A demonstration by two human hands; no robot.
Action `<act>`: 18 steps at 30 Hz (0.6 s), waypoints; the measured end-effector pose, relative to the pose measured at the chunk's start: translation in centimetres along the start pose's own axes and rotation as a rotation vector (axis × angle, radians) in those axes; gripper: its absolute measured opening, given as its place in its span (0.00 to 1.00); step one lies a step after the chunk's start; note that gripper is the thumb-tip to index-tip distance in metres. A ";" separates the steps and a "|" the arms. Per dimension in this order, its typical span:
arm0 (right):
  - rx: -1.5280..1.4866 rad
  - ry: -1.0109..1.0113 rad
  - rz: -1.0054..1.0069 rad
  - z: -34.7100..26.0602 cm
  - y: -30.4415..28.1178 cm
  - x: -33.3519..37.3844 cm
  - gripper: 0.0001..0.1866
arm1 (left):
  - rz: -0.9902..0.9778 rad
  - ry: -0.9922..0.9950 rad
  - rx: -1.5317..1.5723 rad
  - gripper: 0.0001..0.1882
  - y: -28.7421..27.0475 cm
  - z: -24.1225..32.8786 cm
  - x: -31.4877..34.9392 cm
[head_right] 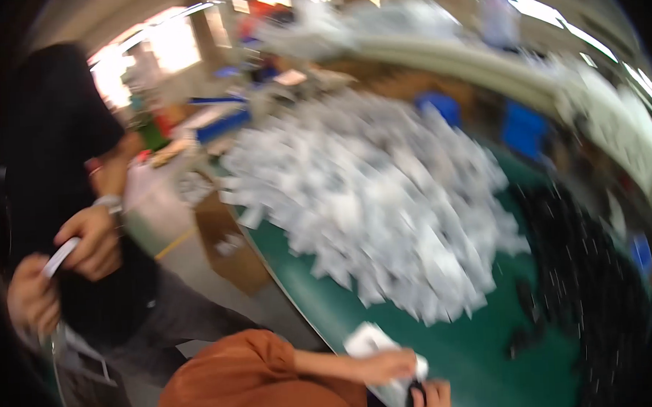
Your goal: Packaging small black plastic components into individual white plastic bags.
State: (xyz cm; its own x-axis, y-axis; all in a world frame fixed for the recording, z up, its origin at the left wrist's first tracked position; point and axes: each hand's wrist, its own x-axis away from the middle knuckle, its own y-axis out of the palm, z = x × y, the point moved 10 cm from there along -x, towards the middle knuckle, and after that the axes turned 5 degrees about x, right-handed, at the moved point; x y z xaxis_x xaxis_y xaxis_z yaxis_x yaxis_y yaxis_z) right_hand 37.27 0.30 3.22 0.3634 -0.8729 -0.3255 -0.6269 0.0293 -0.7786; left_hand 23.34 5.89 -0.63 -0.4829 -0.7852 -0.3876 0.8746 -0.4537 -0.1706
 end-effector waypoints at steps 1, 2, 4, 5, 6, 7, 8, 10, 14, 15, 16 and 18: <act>-0.096 0.079 -0.006 0.0 -0.4 0.0 0.11 | -0.020 -0.034 0.002 0.04 0.4 0.3 -0.5; -0.126 0.088 -0.033 -0.8 -0.3 -0.2 0.11 | -0.060 0.057 -0.043 0.05 0.7 0.9 -0.5; -0.049 -0.174 -0.070 -1.3 0.6 -0.1 0.13 | -0.132 -0.109 -0.207 0.09 0.1 2.8 -0.6; -0.130 -0.110 -0.054 -1.9 0.0 -0.9 0.14 | -0.100 -0.083 -0.228 0.08 -0.3 2.9 -0.8; 0.072 -0.387 -0.044 -2.2 0.9 -0.4 0.13 | -0.072 -0.054 -0.238 0.08 -0.4 3.2 -0.7; 0.067 -0.420 -0.024 -1.8 1.5 -0.6 0.13 | -0.059 -0.041 -0.273 0.08 -0.8 3.7 -0.9; 0.010 -0.318 0.009 -0.4 1.7 -1.1 0.12 | -0.063 -0.039 -0.279 0.08 -0.9 4.4 -1.0; -0.109 -0.103 0.073 2.0 2.0 -1.8 0.12 | -0.083 -0.037 -0.282 0.08 -1.1 5.5 -1.2; -0.204 0.181 0.042 4.5 2.6 -2.2 0.11 | -0.032 0.021 -0.318 0.12 -1.5 6.3 -1.4; -0.257 0.064 0.150 1.3 0.4 -2.0 0.11 | -0.074 0.022 -0.308 0.12 -1.3 6.2 -1.8; -0.300 -0.076 0.234 -1.8 -2.0 -2.2 0.11 | -0.059 0.020 -0.303 0.10 -2.1 5.6 -2.2; -0.369 -0.250 0.281 -4.4 -3.8 -1.8 0.12 | -0.035 0.005 -0.262 0.08 -3.1 3.9 -2.6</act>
State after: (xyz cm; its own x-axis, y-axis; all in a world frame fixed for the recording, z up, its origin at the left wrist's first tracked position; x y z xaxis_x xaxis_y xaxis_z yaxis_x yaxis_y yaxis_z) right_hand 35.91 -0.36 9.12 0.2717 -0.7117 -0.6479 -0.9083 0.0329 -0.4170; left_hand 21.69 7.68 4.42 -0.5133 -0.7687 -0.3815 0.8388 -0.3554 -0.4125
